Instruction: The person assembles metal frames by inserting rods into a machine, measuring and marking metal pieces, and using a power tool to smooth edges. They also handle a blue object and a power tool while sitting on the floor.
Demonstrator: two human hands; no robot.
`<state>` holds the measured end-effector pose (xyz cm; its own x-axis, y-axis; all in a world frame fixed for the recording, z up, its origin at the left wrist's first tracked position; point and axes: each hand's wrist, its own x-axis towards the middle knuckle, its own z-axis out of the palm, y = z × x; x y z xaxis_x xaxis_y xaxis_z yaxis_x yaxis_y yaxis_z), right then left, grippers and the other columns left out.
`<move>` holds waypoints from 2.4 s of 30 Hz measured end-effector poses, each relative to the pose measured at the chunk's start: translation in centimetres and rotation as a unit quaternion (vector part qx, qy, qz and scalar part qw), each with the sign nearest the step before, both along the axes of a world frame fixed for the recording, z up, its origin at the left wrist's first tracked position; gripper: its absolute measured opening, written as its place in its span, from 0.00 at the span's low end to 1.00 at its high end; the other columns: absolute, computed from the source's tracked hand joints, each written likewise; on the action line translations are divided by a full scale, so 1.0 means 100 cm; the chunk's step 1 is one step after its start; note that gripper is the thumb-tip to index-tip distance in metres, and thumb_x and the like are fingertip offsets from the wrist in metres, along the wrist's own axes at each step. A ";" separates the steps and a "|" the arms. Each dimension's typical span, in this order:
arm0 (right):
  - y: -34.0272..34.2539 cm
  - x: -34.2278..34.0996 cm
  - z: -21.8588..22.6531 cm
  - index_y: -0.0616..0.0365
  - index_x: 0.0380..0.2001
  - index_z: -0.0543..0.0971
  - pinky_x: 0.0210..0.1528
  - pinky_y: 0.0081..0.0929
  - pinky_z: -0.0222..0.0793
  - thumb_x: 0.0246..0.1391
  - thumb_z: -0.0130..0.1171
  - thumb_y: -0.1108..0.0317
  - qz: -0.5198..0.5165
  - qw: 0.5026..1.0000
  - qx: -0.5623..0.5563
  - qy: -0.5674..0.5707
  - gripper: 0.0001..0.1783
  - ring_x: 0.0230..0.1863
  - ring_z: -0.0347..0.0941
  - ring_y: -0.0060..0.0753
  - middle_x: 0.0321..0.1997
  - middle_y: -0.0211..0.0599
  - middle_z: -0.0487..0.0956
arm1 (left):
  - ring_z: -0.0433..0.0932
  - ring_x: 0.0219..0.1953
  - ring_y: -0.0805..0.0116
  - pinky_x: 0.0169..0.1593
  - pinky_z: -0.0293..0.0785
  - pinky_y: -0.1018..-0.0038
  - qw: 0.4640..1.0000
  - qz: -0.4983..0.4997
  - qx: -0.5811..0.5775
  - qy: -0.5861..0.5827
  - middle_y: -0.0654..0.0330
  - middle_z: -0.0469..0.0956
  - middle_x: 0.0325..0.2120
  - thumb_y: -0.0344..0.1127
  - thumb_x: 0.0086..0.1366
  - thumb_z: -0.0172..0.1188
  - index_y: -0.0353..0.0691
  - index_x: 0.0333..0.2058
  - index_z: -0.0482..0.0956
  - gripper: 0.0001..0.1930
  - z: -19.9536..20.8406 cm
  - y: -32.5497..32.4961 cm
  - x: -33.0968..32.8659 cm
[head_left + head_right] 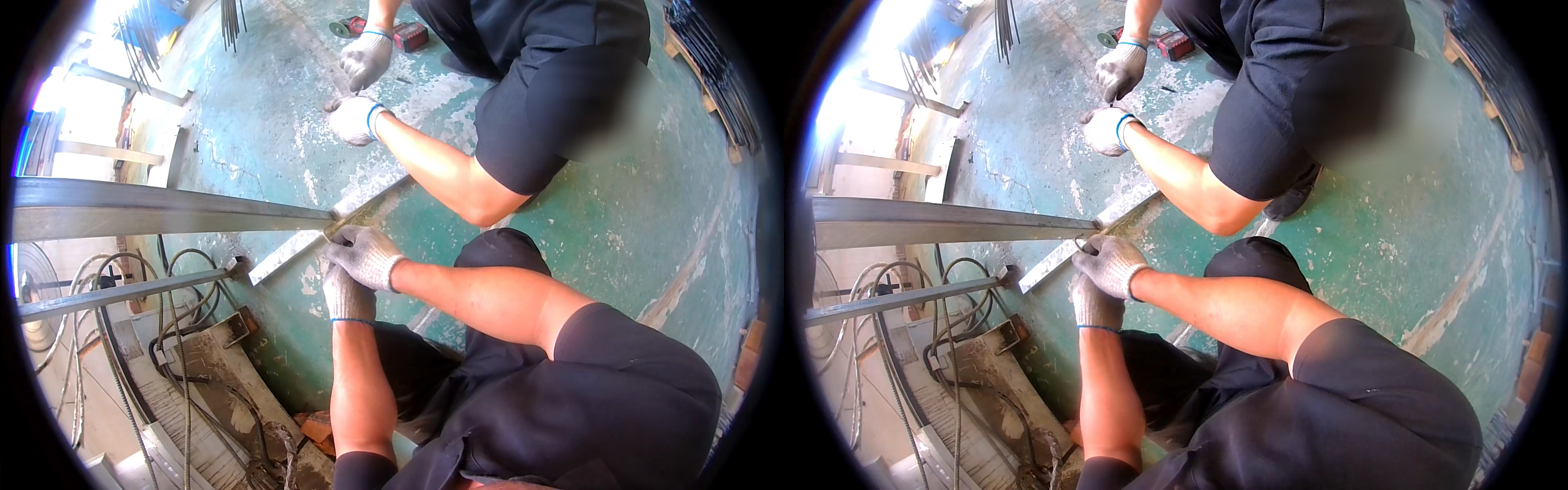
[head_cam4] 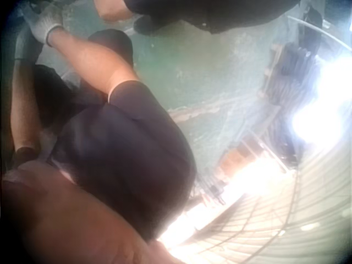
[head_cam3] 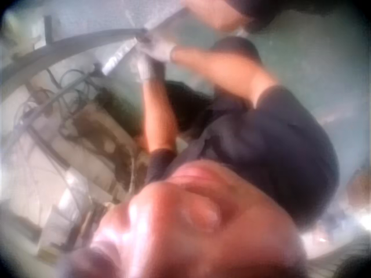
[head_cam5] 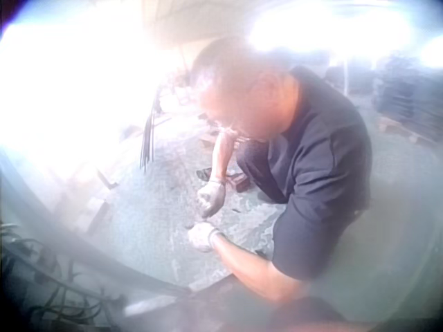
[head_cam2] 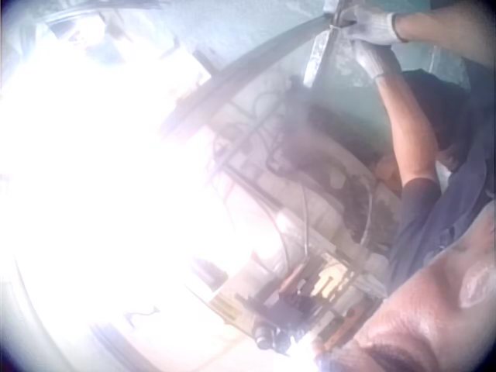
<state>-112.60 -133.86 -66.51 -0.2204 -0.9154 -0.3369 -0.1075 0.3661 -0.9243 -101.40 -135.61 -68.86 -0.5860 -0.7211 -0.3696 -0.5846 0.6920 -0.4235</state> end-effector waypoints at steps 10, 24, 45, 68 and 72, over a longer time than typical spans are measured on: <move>0.000 0.000 -0.004 0.58 0.39 0.84 0.49 0.40 0.75 0.57 0.58 0.49 0.001 1.000 -0.011 0.005 0.23 0.43 0.82 0.49 0.40 0.51 0.84 | 0.83 0.47 0.64 0.38 0.83 0.62 0.999 -0.026 -0.024 -0.009 0.59 0.82 0.48 0.43 0.69 0.55 0.47 0.55 0.77 0.19 -0.012 -0.001 0.005; 0.001 -0.001 -0.002 0.59 0.39 0.85 0.50 0.40 0.74 0.56 0.58 0.49 0.007 1.000 -0.006 -0.003 0.23 0.44 0.82 0.50 0.40 0.53 0.84 | 0.81 0.52 0.64 0.45 0.81 0.63 0.996 -0.058 -0.063 0.037 0.58 0.81 0.51 0.42 0.70 0.54 0.45 0.58 0.75 0.20 -0.023 0.000 0.011; 0.002 -0.003 -0.001 0.58 0.41 0.85 0.54 0.43 0.73 0.56 0.55 0.47 -0.001 1.000 0.007 -0.017 0.25 0.48 0.81 0.53 0.44 0.54 0.84 | 0.79 0.53 0.64 0.47 0.79 0.68 0.995 0.051 0.076 0.039 0.56 0.78 0.55 0.37 0.72 0.47 0.43 0.62 0.70 0.21 0.009 -0.001 -0.011; 0.001 -0.002 -0.002 0.59 0.39 0.85 0.53 0.43 0.74 0.56 0.55 0.47 0.006 1.000 -0.003 -0.015 0.25 0.48 0.81 0.53 0.43 0.54 0.84 | 0.83 0.48 0.58 0.50 0.78 0.63 0.989 0.040 0.027 0.137 0.57 0.84 0.44 0.42 0.66 0.58 0.48 0.52 0.80 0.17 -0.022 -0.006 0.016; 0.002 -0.001 -0.002 0.59 0.38 0.85 0.49 0.40 0.75 0.55 0.58 0.48 -0.006 1.000 -0.013 -0.008 0.24 0.43 0.82 0.49 0.40 0.53 0.84 | 0.82 0.49 0.59 0.50 0.78 0.64 0.994 -0.002 0.008 0.105 0.57 0.84 0.46 0.42 0.66 0.58 0.47 0.53 0.80 0.18 -0.026 -0.006 0.019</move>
<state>-112.69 -133.64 -66.73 -0.2262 -0.9214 -0.3159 -0.0875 0.3423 -0.9355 -99.50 -136.22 -71.43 -0.6543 -0.7135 -0.2505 -0.6560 0.7003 -0.2814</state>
